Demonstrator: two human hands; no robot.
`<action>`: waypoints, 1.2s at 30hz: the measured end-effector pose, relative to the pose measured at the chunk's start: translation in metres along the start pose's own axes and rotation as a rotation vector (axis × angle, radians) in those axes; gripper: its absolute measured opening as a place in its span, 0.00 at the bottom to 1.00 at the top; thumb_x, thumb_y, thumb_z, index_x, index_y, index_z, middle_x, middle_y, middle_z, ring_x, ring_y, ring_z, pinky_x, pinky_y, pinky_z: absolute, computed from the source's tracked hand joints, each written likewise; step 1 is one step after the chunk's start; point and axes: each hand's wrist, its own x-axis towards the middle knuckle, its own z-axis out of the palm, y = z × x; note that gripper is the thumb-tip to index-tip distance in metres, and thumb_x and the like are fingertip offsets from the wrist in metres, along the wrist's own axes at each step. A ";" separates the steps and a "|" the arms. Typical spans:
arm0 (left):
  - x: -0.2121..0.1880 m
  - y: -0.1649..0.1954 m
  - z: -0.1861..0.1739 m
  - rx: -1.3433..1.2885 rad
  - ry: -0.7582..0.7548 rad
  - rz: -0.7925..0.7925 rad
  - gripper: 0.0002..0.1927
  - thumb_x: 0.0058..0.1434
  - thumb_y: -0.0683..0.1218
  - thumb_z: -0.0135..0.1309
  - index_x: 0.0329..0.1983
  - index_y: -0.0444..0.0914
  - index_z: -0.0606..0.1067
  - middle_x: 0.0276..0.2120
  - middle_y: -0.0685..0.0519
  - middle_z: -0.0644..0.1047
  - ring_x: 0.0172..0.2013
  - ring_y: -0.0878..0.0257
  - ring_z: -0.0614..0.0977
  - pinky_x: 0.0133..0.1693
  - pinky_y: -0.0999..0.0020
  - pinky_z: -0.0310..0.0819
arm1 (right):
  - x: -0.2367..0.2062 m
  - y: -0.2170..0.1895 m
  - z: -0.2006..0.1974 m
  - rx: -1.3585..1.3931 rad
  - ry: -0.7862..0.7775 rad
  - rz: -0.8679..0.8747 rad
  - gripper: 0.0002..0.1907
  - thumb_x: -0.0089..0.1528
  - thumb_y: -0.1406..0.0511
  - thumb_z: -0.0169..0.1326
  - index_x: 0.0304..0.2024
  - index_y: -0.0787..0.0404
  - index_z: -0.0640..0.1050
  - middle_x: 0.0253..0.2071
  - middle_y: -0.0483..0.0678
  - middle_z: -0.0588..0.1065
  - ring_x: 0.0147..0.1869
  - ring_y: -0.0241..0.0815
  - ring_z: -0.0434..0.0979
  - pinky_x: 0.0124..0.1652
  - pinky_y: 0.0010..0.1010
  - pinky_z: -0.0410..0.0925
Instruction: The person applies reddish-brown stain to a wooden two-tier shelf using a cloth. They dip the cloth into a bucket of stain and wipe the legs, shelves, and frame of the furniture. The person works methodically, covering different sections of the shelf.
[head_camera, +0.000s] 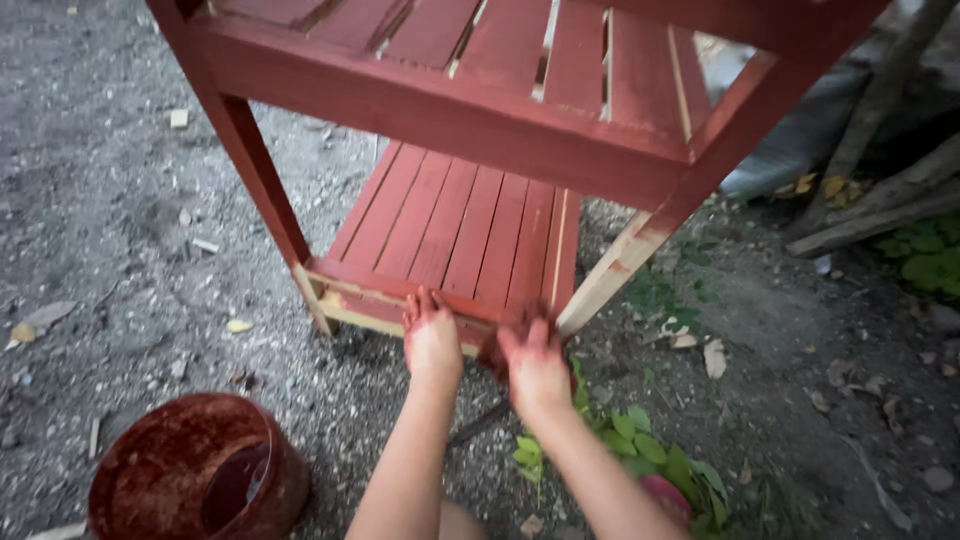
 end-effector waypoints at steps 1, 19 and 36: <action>0.001 -0.001 0.004 -0.030 0.046 0.010 0.37 0.57 0.39 0.56 0.70 0.31 0.60 0.72 0.42 0.59 0.71 0.46 0.60 0.67 0.54 0.58 | -0.004 0.000 -0.003 0.126 0.136 -0.004 0.32 0.58 0.68 0.63 0.63 0.59 0.68 0.63 0.68 0.62 0.57 0.75 0.71 0.46 0.57 0.71; -0.084 0.075 -0.089 -1.852 -0.405 -0.544 0.37 0.60 0.67 0.51 0.62 0.38 0.71 0.54 0.44 0.80 0.54 0.51 0.82 0.54 0.53 0.77 | 0.002 0.006 -0.102 1.374 -0.163 0.462 0.31 0.52 0.76 0.57 0.57 0.49 0.72 0.50 0.49 0.77 0.51 0.43 0.79 0.50 0.33 0.74; -0.014 0.109 -0.026 -0.342 0.396 0.017 0.23 0.46 0.53 0.66 0.48 0.53 0.81 0.53 0.50 0.79 0.58 0.43 0.77 0.65 0.46 0.56 | 0.042 0.084 -0.071 0.387 0.058 0.083 0.22 0.58 0.62 0.62 0.54 0.59 0.76 0.44 0.59 0.80 0.50 0.62 0.80 0.45 0.47 0.74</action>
